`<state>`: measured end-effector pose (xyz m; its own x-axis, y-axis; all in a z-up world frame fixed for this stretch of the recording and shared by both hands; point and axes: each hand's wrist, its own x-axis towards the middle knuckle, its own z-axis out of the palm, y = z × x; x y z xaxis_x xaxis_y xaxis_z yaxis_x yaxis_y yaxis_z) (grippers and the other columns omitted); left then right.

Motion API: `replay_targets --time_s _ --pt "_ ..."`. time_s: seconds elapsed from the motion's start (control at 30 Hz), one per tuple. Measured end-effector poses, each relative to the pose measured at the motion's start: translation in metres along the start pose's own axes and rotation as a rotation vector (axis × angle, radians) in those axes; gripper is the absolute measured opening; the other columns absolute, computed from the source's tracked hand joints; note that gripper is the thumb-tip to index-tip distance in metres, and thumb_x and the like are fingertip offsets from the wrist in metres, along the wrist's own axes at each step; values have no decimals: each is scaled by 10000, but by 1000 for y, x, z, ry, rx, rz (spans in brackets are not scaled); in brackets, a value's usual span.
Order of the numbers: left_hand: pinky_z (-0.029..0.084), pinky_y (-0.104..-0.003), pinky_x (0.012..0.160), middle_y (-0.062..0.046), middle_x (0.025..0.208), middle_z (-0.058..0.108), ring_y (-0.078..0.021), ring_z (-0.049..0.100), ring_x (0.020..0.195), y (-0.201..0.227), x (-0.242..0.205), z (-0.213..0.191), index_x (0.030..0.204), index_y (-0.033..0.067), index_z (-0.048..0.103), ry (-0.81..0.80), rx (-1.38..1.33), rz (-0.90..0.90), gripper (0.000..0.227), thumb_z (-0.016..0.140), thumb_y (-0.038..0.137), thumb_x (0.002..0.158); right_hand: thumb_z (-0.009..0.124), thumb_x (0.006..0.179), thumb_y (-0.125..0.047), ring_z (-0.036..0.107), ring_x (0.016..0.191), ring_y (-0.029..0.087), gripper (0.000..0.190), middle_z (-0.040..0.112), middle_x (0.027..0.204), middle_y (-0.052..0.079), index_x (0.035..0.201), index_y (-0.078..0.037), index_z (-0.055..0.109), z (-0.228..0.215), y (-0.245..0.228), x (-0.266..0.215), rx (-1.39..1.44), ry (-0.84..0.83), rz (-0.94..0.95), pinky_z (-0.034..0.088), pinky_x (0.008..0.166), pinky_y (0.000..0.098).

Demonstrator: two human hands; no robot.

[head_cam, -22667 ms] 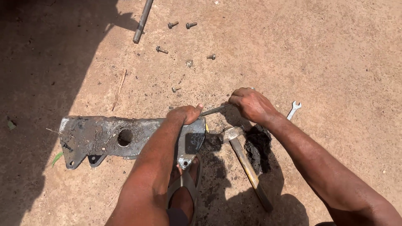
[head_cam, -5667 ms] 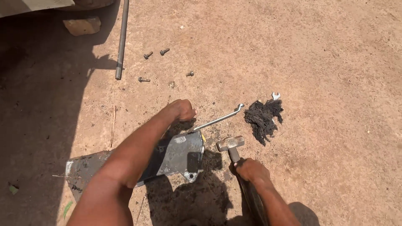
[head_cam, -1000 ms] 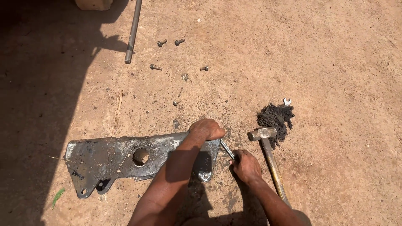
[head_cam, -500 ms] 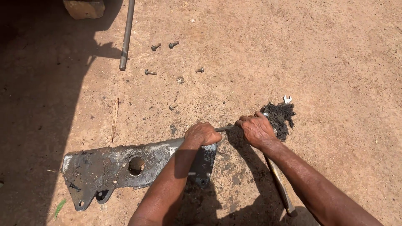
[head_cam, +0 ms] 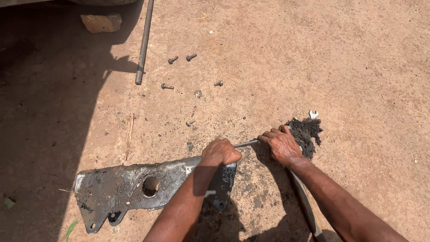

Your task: Using a hammer and wrench to repair or dismantle a large metal automotive bracket on the ground.

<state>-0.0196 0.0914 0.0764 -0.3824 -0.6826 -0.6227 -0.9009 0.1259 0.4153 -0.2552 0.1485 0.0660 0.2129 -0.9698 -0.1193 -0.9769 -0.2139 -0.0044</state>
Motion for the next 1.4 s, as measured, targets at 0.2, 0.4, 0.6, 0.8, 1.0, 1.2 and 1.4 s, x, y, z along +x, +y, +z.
replay_targets --time_s 0.2,0.4,0.6,0.8,1.0,1.2,1.4 --pt "519 -461 738 -8 646 553 -190 583 674 -3 11 8 723 93 675 47 27 9 248 642 330 786 466 964 -58 604 1160 155 403 706 1222 -7 1261 -172 714 -58 -32 26 -236 10 -163 299 1186 424" --pt "561 -510 757 -64 717 648 -222 651 754 2 -10 -3 796 79 733 55 10 -9 261 641 316 735 505 967 -82 616 1100 169 348 719 1107 29 1210 -161 741 -55 -31 40 -236 31 -199 324 1138 420" --pt "553 -512 807 -138 901 708 -277 698 955 4 -6 -2 943 61 782 76 13 -36 413 647 388 731 547 957 -136 618 1054 164 222 691 975 19 962 -117 768 -81 -50 43 -308 11 -283 350 1089 400" --pt "579 -503 743 -127 901 718 -278 711 928 2 -7 1 997 63 739 103 17 -55 441 669 410 736 565 973 -134 628 989 166 205 695 905 21 934 -124 766 -96 -65 42 -353 57 -360 347 1091 397" --pt "529 -475 656 -49 753 665 -218 660 763 0 -2 6 875 95 757 72 52 -54 329 646 381 756 541 1026 -194 619 1026 165 251 711 990 26 997 -126 781 -98 -74 33 -467 -16 -375 338 1117 394" --pt "503 -483 642 -51 744 660 -203 646 758 -5 10 11 859 98 756 45 83 -37 364 627 430 785 503 983 -135 629 1041 158 318 742 1083 1 1138 -193 774 -71 -39 35 -254 109 -343 330 1117 425" --pt "530 -510 653 -84 824 679 -229 657 812 0 4 2 905 101 761 39 56 -67 366 657 413 744 434 1080 -138 615 1127 137 346 731 1144 -14 1231 -205 738 -96 -59 25 -317 -109 -219 317 1190 386"
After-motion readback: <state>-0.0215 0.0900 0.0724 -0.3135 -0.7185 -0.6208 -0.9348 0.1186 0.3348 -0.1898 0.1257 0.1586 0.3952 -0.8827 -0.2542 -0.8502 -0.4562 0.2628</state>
